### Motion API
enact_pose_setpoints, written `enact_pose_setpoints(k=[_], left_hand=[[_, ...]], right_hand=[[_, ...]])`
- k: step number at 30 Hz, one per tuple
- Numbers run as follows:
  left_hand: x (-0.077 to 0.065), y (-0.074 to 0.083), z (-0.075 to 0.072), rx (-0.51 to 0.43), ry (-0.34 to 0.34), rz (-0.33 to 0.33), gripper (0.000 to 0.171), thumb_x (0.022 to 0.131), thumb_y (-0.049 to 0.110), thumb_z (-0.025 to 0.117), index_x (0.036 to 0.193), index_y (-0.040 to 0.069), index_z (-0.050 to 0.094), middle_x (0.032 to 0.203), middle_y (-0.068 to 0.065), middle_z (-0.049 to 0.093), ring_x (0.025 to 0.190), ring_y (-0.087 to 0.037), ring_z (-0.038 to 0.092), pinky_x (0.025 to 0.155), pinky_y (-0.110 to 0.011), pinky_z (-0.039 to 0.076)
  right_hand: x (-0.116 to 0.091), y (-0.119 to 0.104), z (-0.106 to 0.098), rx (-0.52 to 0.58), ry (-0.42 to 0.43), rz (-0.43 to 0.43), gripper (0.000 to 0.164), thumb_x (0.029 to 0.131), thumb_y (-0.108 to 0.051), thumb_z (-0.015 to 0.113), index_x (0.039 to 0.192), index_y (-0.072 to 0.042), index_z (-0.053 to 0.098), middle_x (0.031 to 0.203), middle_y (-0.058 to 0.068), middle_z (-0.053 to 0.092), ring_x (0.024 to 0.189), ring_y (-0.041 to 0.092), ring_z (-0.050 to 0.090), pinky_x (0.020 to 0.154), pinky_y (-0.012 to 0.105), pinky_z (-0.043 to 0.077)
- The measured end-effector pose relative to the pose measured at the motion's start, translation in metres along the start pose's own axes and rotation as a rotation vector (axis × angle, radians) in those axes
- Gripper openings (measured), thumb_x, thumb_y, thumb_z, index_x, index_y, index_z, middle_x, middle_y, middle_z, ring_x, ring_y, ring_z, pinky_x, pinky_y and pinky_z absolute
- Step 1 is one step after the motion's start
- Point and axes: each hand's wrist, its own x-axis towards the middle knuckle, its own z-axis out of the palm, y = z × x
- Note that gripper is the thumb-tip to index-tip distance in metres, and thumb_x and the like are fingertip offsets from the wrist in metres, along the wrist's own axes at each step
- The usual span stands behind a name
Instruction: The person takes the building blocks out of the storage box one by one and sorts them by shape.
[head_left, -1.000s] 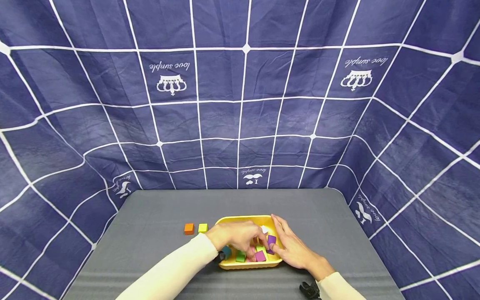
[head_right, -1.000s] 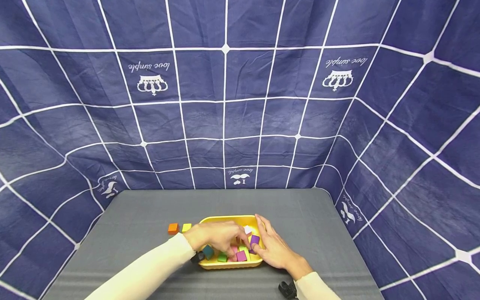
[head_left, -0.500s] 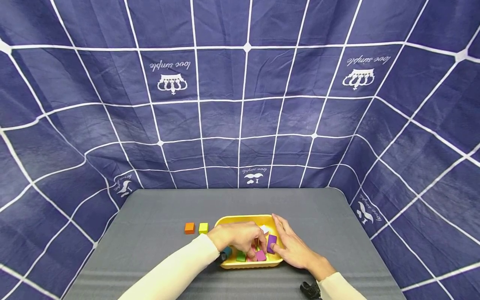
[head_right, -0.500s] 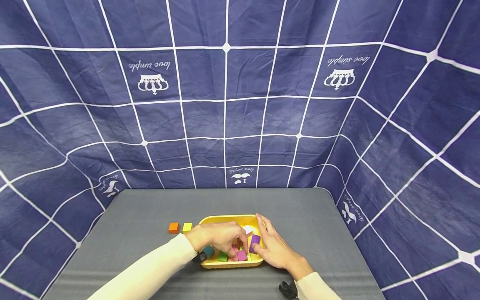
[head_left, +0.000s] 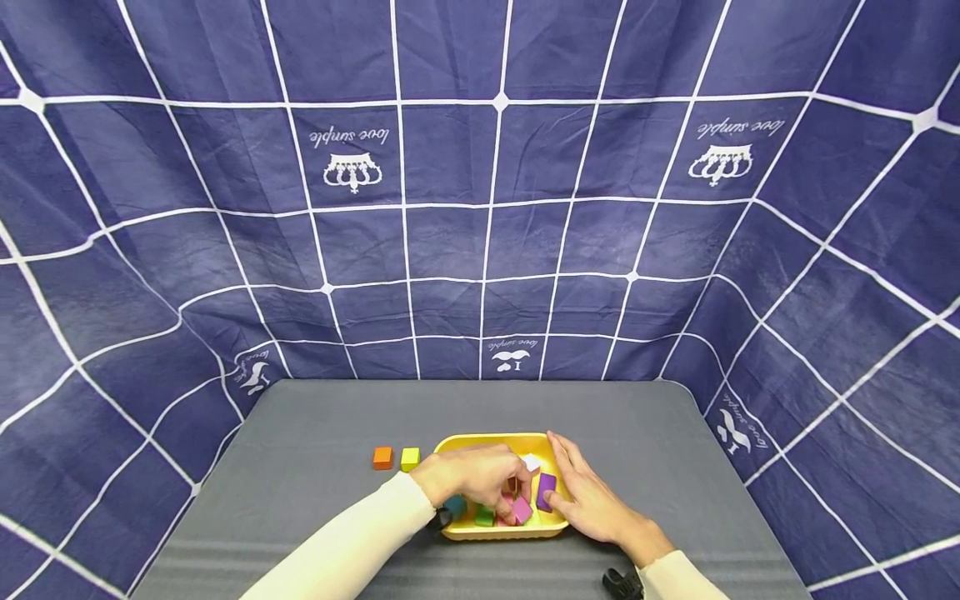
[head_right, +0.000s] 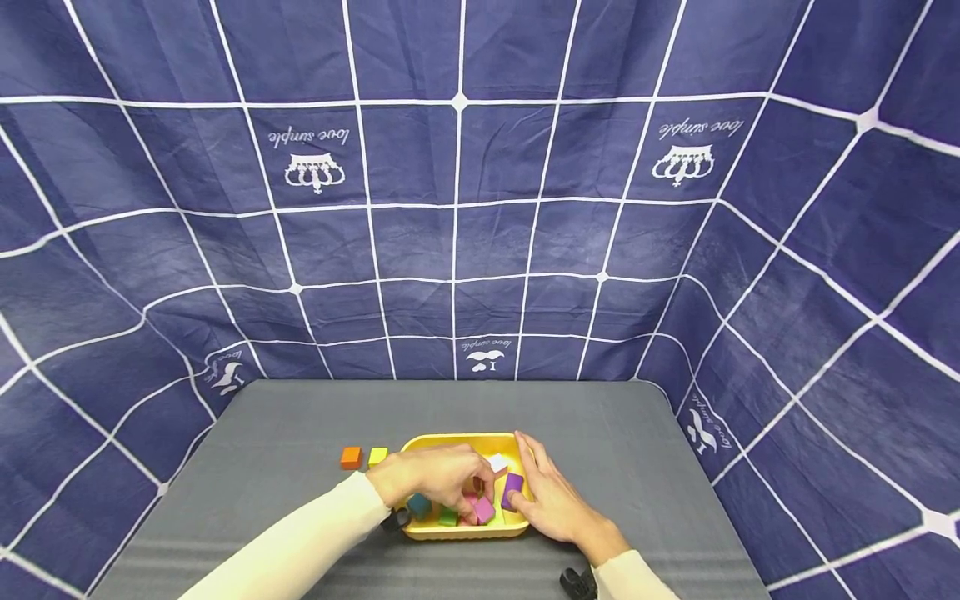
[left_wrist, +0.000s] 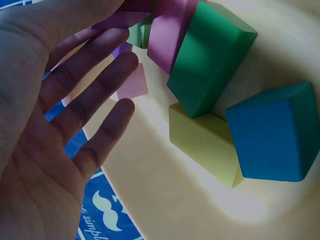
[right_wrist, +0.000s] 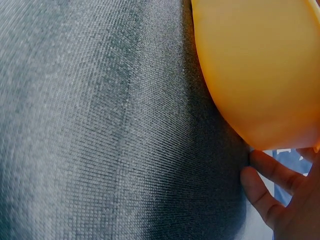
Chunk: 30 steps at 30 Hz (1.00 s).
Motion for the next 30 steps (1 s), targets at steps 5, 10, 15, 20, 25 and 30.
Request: enact_pose_setpoints(k=[5, 10, 15, 20, 25, 30], left_hand=[[-0.004, -0.002, -0.001, -0.005, 0.04, 0.017, 0.022, 0.095, 0.036, 0.101, 0.104, 0.028, 0.083, 0.091, 0.021, 0.072, 0.081, 0.006, 0.062, 0.075, -0.008, 0.05], [-0.011, -0.005, -0.001, 0.008, 0.09, 0.03, 0.02, 0.1, 0.038, 0.095, 0.109, 0.026, 0.082, 0.096, 0.017, 0.075, 0.084, 0.003, 0.066, 0.076, -0.006, 0.049], [-0.018, -0.007, 0.001, 0.013, 0.153, -0.003, 0.024, 0.103, 0.041, 0.092, 0.12, 0.027, 0.083, 0.103, 0.019, 0.078, 0.089, 0.004, 0.07, 0.078, -0.006, 0.05], [-0.026, -0.008, 0.003, 0.053, 0.226, -0.015, 0.03, 0.104, 0.043, 0.089, 0.129, 0.027, 0.085, 0.108, 0.021, 0.079, 0.093, 0.0, 0.073, 0.08, -0.006, 0.049], [-0.035, -0.009, 0.006, 0.103, 0.305, -0.016, 0.027, 0.105, 0.044, 0.088, 0.128, 0.031, 0.085, 0.11, 0.022, 0.078, 0.094, -0.001, 0.074, 0.081, -0.006, 0.049], [-0.045, -0.008, 0.008, 0.13, 0.378, -0.047, 0.022, 0.104, 0.046, 0.088, 0.121, 0.032, 0.083, 0.107, 0.019, 0.078, 0.095, -0.003, 0.076, 0.081, -0.009, 0.052]], right_hand=[[-0.001, 0.0, 0.0, 0.004, -0.007, 0.004, 0.098, 0.105, -0.021, 0.077, 0.183, 0.001, 0.024, 0.184, 0.021, 0.037, 0.164, 0.036, 0.052, 0.132, 0.06, 0.051], [-0.002, -0.001, 0.001, 0.006, 0.005, 0.001, 0.097, 0.105, -0.022, 0.077, 0.183, 0.001, 0.025, 0.184, 0.02, 0.038, 0.163, 0.037, 0.053, 0.131, 0.062, 0.05], [-0.002, -0.001, 0.001, 0.016, 0.003, 0.012, 0.097, 0.106, -0.024, 0.077, 0.183, 0.0, 0.024, 0.185, 0.019, 0.037, 0.164, 0.037, 0.052, 0.132, 0.064, 0.049], [-0.001, -0.001, 0.002, 0.028, -0.006, 0.024, 0.098, 0.106, -0.023, 0.077, 0.184, 0.0, 0.022, 0.186, 0.019, 0.035, 0.166, 0.037, 0.049, 0.134, 0.063, 0.047], [-0.001, -0.003, 0.003, 0.031, -0.01, 0.036, 0.098, 0.106, -0.024, 0.077, 0.184, 0.0, 0.023, 0.186, 0.019, 0.035, 0.166, 0.037, 0.049, 0.134, 0.064, 0.046], [-0.001, -0.005, 0.003, 0.038, -0.01, 0.042, 0.097, 0.106, -0.024, 0.076, 0.184, 0.0, 0.024, 0.186, 0.018, 0.035, 0.167, 0.036, 0.049, 0.135, 0.062, 0.045]])
